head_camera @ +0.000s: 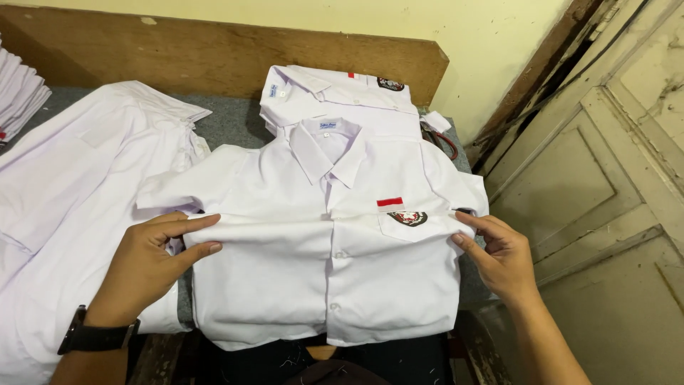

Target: The person is neatly folding a white school uniform shirt on a work surface and then placing it onto a stack of already folded shirts.

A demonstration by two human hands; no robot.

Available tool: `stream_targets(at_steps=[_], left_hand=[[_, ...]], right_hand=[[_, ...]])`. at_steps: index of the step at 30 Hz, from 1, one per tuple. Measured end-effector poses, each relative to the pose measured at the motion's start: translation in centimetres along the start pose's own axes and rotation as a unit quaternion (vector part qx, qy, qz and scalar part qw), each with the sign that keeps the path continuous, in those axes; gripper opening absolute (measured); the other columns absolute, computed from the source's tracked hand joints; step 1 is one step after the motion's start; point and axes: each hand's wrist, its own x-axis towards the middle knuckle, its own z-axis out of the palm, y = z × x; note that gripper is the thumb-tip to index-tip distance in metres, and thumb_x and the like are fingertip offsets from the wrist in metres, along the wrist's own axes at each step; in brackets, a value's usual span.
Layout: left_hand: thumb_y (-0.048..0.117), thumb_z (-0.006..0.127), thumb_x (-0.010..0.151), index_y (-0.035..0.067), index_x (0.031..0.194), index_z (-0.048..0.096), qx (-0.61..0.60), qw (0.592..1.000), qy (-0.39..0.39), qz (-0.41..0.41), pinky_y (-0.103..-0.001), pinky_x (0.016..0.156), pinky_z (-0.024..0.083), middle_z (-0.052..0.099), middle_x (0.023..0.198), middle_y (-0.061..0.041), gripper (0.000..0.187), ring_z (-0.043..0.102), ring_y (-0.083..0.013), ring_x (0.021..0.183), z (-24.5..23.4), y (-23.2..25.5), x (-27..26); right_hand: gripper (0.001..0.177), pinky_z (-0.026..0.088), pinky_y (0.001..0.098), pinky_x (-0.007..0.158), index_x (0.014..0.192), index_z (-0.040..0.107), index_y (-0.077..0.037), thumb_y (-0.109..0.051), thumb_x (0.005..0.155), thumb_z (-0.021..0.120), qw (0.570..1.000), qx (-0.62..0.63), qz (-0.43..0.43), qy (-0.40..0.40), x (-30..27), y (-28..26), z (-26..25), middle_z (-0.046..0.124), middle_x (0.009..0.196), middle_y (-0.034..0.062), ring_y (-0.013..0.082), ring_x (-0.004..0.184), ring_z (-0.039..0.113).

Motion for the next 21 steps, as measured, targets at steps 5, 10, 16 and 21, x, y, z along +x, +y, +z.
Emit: stream_targets(at_steps=[5, 10, 16, 21], left_hand=[[0.014, 0.087, 0.076, 0.014, 0.115, 0.083, -0.019, 0.998, 0.029, 0.051, -0.019, 0.082, 0.044, 0.074, 0.093, 0.0, 0.039, 0.06, -0.0093, 0.084, 0.0, 0.1, 0.0], [0.017, 0.083, 0.077, 0.018, 0.111, 0.084, -0.018, 1.0, -0.016, -0.014, -0.023, 0.106, 0.044, 0.081, 0.118, -0.003, 0.034, 0.068, -0.0114, 0.118, -0.2, 0.1, 0.0], [0.028, 0.083, 0.077, 0.022, 0.113, 0.084, 0.101, 0.988, -0.029, 0.113, -0.029, 0.105, 0.045, 0.076, 0.11, -0.003, 0.037, 0.064, -0.0174, 0.117, 0.7, -4.2, 0.8], [0.013, 0.083, 0.082, 0.014, 0.099, 0.081, 0.111, 0.955, 0.078, 0.264, -0.033, 0.099, 0.047, 0.068, 0.092, -0.001, 0.017, 0.06, -0.0217, 0.107, 0.8, -4.2, 1.0]], right_hand=[[0.031, 0.055, 0.024, 0.085, 0.121, 0.072, 0.001, -0.003, 0.09, 0.072, 0.99, 0.129, 0.047, 0.02, 0.2, 0.4, -0.7, 0.073, 0.104, 0.0106, 0.0146, 0.095, 0.064], [0.029, 0.035, 0.0208, 0.053, 0.115, 0.078, -0.005, -0.007, 0.086, 0.079, 0.992, 0.095, 0.08, 0.007, -0.1, -0.1, -0.1, 0.062, 0.07, -0.0028, 0.0055, 0.062, 0.043], [0.047, 0.048, 0.0248, 0.076, 0.12, 0.08, -0.016, -0.019, 0.074, 0.088, 0.993, -0.099, 0.056, -0.037, 0.0, 1.5, -0.4, 0.077, 0.097, 0.0008, 0.0108, 0.084, 0.059], [0.018, 0.051, 0.035, 0.077, 0.108, 0.076, -0.012, -0.003, 0.092, 0.078, 0.935, -0.275, -0.219, 0.04, 0.0, 3.3, -0.7, 0.059, 0.104, 0.0066, 0.0239, 0.096, 0.058]])
